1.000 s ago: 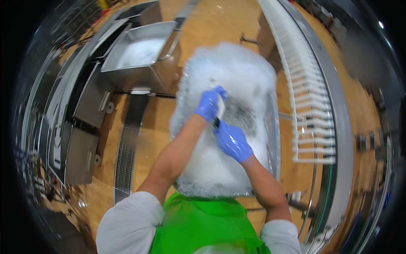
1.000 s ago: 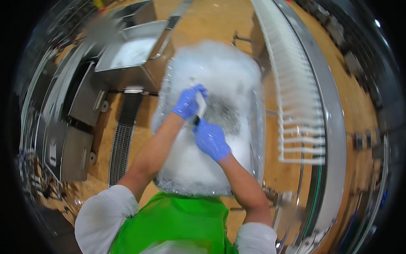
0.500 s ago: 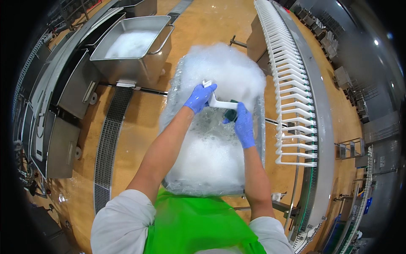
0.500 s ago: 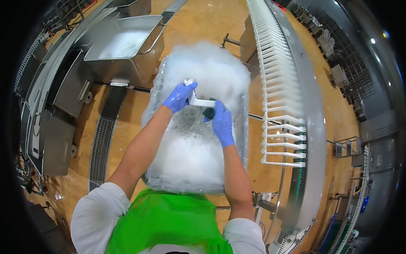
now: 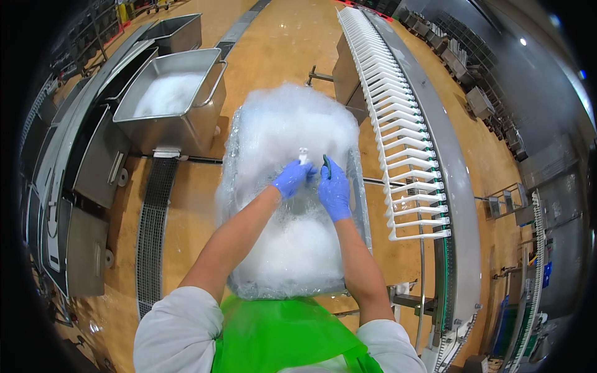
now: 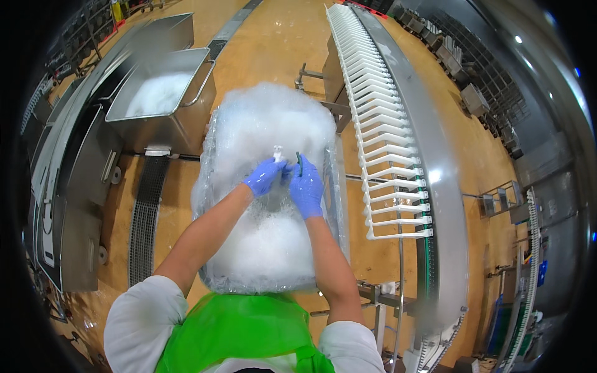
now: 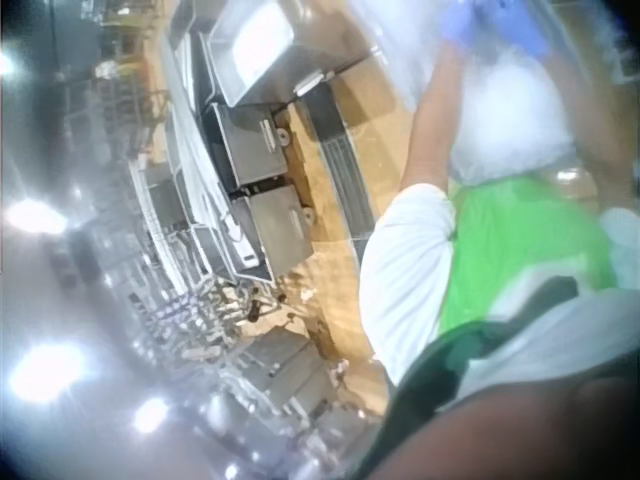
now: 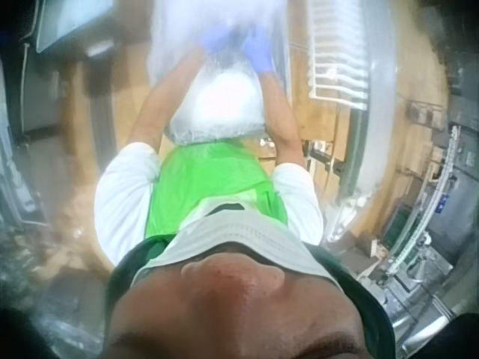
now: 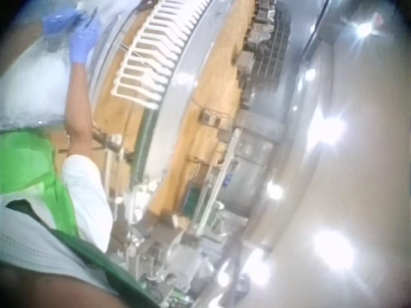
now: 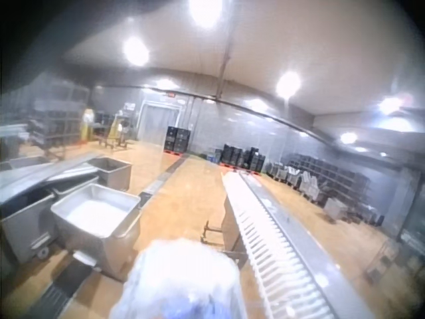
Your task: The person repeatedly scrubs white plastic parts with a green sponge in a soapy water tub, then places each cleaned part onto a conveyor belt. The process is repeated for multiple parts throughout the clip.
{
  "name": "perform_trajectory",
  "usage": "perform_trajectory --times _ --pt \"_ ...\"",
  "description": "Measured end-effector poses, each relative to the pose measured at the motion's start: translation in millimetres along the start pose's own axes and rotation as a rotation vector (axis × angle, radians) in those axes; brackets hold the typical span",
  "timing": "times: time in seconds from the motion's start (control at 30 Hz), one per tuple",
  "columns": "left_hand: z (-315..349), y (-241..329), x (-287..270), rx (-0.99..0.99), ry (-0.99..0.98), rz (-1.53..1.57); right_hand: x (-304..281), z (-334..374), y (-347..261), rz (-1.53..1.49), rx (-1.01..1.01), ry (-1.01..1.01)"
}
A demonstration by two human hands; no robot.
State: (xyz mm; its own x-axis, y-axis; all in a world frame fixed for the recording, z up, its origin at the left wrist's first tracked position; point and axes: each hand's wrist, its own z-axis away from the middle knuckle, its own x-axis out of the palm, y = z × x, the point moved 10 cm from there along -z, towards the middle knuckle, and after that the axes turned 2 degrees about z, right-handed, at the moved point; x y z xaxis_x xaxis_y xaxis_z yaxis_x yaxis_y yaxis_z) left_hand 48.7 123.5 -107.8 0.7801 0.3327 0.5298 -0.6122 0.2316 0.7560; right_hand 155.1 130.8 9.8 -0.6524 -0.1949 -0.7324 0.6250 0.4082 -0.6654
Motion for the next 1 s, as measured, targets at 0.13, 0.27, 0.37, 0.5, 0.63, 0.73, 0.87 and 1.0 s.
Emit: perform_trajectory --times 0.13,0.27,0.37,0.5,0.63,0.73,0.87,1.0 --pt "33.0 34.5 56.2 -0.039 -0.233 0.444 10.8 31.7 -52.8 0.160 -0.411 0.313" --pt "42.3 59.3 45.9 0.029 -0.297 0.631 32.1 6.5 -30.9 -0.219 -0.197 -0.088" --pt "29.7 69.7 45.2 0.145 -0.216 0.511 38.4 -6.1 -11.4 -0.290 -0.047 -0.054" --pt "29.8 73.6 27.2 0.216 -0.023 0.524 40.6 14.5 -54.1 -0.025 -0.352 -0.027" --pt "31.0 80.0 37.3 0.197 -0.074 0.825 22.3 -19.4 3.0 0.020 -0.143 0.029" --pt "38.6 98.1 38.5 0.308 -0.243 0.781 13.8 -27.0 35.2 -0.066 -0.053 0.094" --pt "31.4 113.5 8.7 0.277 -0.195 0.815 26.0 -23.9 34.9 -0.604 0.151 -0.158" --pt "42.4 137.5 10.9 0.209 -0.405 0.970 17.4 -11.5 -11.2 -1.243 0.196 -0.286"
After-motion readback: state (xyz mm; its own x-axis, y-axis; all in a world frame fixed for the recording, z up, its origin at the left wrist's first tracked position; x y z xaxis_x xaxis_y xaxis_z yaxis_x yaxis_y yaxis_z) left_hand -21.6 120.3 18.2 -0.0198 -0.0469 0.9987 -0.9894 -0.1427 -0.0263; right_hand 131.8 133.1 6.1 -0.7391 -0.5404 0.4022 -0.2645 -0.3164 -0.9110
